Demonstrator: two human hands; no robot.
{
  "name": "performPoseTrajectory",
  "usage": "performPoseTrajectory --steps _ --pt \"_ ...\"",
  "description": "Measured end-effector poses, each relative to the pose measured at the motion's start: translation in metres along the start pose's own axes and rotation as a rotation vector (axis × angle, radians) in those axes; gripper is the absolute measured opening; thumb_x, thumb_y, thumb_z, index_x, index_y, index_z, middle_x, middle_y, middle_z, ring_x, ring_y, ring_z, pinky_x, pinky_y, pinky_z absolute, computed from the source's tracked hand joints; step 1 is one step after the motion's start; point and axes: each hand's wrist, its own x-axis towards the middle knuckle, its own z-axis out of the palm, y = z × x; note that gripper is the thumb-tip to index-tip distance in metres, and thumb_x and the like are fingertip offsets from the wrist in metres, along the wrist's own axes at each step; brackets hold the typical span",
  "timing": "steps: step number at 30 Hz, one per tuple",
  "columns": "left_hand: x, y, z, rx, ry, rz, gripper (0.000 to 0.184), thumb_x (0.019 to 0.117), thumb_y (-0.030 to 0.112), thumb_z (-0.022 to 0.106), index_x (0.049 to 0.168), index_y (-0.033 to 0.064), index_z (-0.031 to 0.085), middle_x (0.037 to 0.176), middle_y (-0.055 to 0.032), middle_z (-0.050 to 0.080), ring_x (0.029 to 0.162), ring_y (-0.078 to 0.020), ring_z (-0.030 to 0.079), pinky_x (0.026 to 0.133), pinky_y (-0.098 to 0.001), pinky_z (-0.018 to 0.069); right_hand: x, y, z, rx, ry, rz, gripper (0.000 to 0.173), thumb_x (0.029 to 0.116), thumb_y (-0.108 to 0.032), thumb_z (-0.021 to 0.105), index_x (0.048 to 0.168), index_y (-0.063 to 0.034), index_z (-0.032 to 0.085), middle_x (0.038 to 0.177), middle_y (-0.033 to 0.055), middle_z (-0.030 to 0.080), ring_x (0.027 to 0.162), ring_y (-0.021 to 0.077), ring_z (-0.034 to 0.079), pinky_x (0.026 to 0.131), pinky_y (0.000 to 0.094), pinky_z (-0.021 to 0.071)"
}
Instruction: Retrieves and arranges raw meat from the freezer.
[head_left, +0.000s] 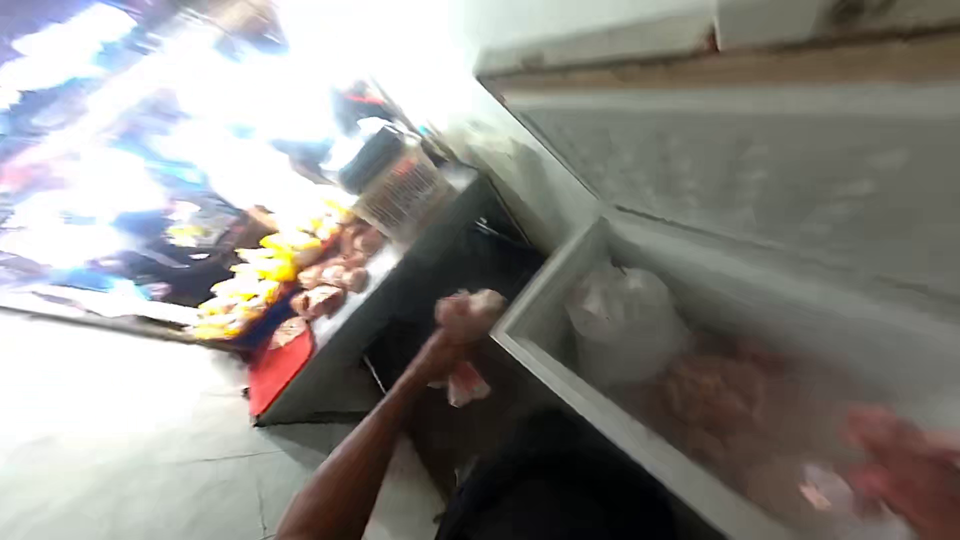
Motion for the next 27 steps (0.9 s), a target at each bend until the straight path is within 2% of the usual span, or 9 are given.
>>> performPoseTrajectory --steps 1,3,6,9,12,18,21,24,27 --pt "-0.005 -0.04 -0.012 -0.013 0.019 -0.048 0.043 0.0932 0.029 0.073 0.132 0.0128 0.064 0.115 -0.0066 0.073 0.1 -0.0183 0.071 0.088 -0.0451 0.061 0.009 0.027 -0.01 -0.04 -0.122 -0.021 0.047 0.1049 -0.022 0.053 0.148 -0.0054 0.041 0.129 0.0115 0.066 0.102 0.0189 0.071 0.081 0.0397 0.0622" --pt "-0.023 -0.108 -0.023 -0.084 0.034 -0.091 0.044 0.0945 0.029 0.07 0.132 0.0076 0.062 0.113 -0.0102 0.072 0.096 -0.0197 0.071 0.082 -0.0453 0.0615 0.002 0.054 0.0 -0.03 0.216 0.163 0.04 0.097 -0.024 0.062 0.135 -0.0149 0.055 0.103 0.0032 0.071 0.073 0.0119 0.067 0.059 0.0326 0.057" --pt "-0.045 -0.099 -0.013 -0.246 0.236 -0.263 0.051 0.0906 0.021 0.068 0.137 0.0057 0.053 0.11 -0.0064 0.067 0.093 -0.0118 0.066 0.083 -0.0389 0.058 0.013 0.058 -0.004 0.022 0.57 0.336 0.023 0.0896 -0.017 0.065 0.111 -0.0122 0.059 0.07 0.0011 0.055 0.05 0.0117 0.051 0.047 0.0321 0.0482" --pt "-0.048 -0.126 -0.01 -0.416 0.362 -0.314 0.047 0.087 0.012 0.067 0.132 0.0081 0.051 0.1 -0.0018 0.064 0.082 -0.0086 0.064 0.075 -0.0349 0.0578 0.012 0.041 -0.007 0.054 0.683 0.289 0.034 0.0894 -0.016 0.066 0.122 -0.0164 0.056 0.08 0.0028 0.056 0.058 0.0145 0.054 0.055 0.0366 0.0518" --pt "-0.018 -0.195 -0.019 -0.821 0.15 -0.136 0.039 0.0869 0.019 0.069 0.124 0.0138 0.057 0.1 -0.0048 0.07 0.088 -0.0189 0.071 0.077 -0.0436 0.0617 0.01 0.002 0.04 -0.092 0.658 0.323 0.058 0.0919 -0.025 0.068 0.146 -0.0267 0.048 0.097 0.0057 0.061 0.067 0.0167 0.058 0.06 0.0392 0.0533" --pt "0.078 -0.046 0.064 -1.16 -0.446 -0.021 0.028 0.0855 0.047 0.074 0.103 0.0253 0.076 0.092 -0.0007 0.077 0.082 -0.0118 0.074 0.073 -0.0328 0.0626 0.004 -0.062 0.296 -0.324 0.181 0.249 0.038 0.1071 -0.03 0.054 0.139 -0.0106 0.047 0.1 0.0066 0.069 0.062 0.0139 0.062 0.057 0.0345 0.0569" --pt "0.11 0.004 0.134 -1.405 -0.8 0.006 0.032 0.0833 0.037 0.075 0.108 0.0166 0.076 0.106 -0.0088 0.075 0.091 -0.0193 0.073 0.081 -0.0387 0.061 0.012 -0.068 0.419 -0.547 -0.001 0.091 0.044 0.1053 -0.033 0.058 0.138 -0.0049 0.05 0.101 0.0132 0.068 0.077 0.0214 0.069 0.07 0.0431 0.0616" --pt "0.114 0.007 0.176 -1.549 -0.787 0.116 0.018 0.0921 0.027 0.064 0.094 0.0187 0.08 0.089 0.0008 0.077 0.081 -0.0068 0.074 0.075 -0.0269 0.0617 0.02 -0.066 0.495 -0.799 0.039 -0.069 0.049 0.1012 -0.028 0.065 0.141 -0.0022 0.052 0.126 0.0202 0.064 0.114 0.0324 0.065 0.097 0.0529 0.0552" --pt "0.094 0.016 0.167 -1.605 -0.584 -0.042 0.019 0.0925 0.017 0.057 0.088 0.014 0.075 0.083 0.0017 0.075 0.078 -0.0052 0.072 0.074 -0.025 0.0605 0.011 -0.048 0.523 -0.944 0.01 -0.148 0.056 0.0938 -0.027 0.072 0.145 -0.0098 0.056 0.147 0.0212 0.049 0.125 0.0378 0.056 0.098 0.0547 0.0541"
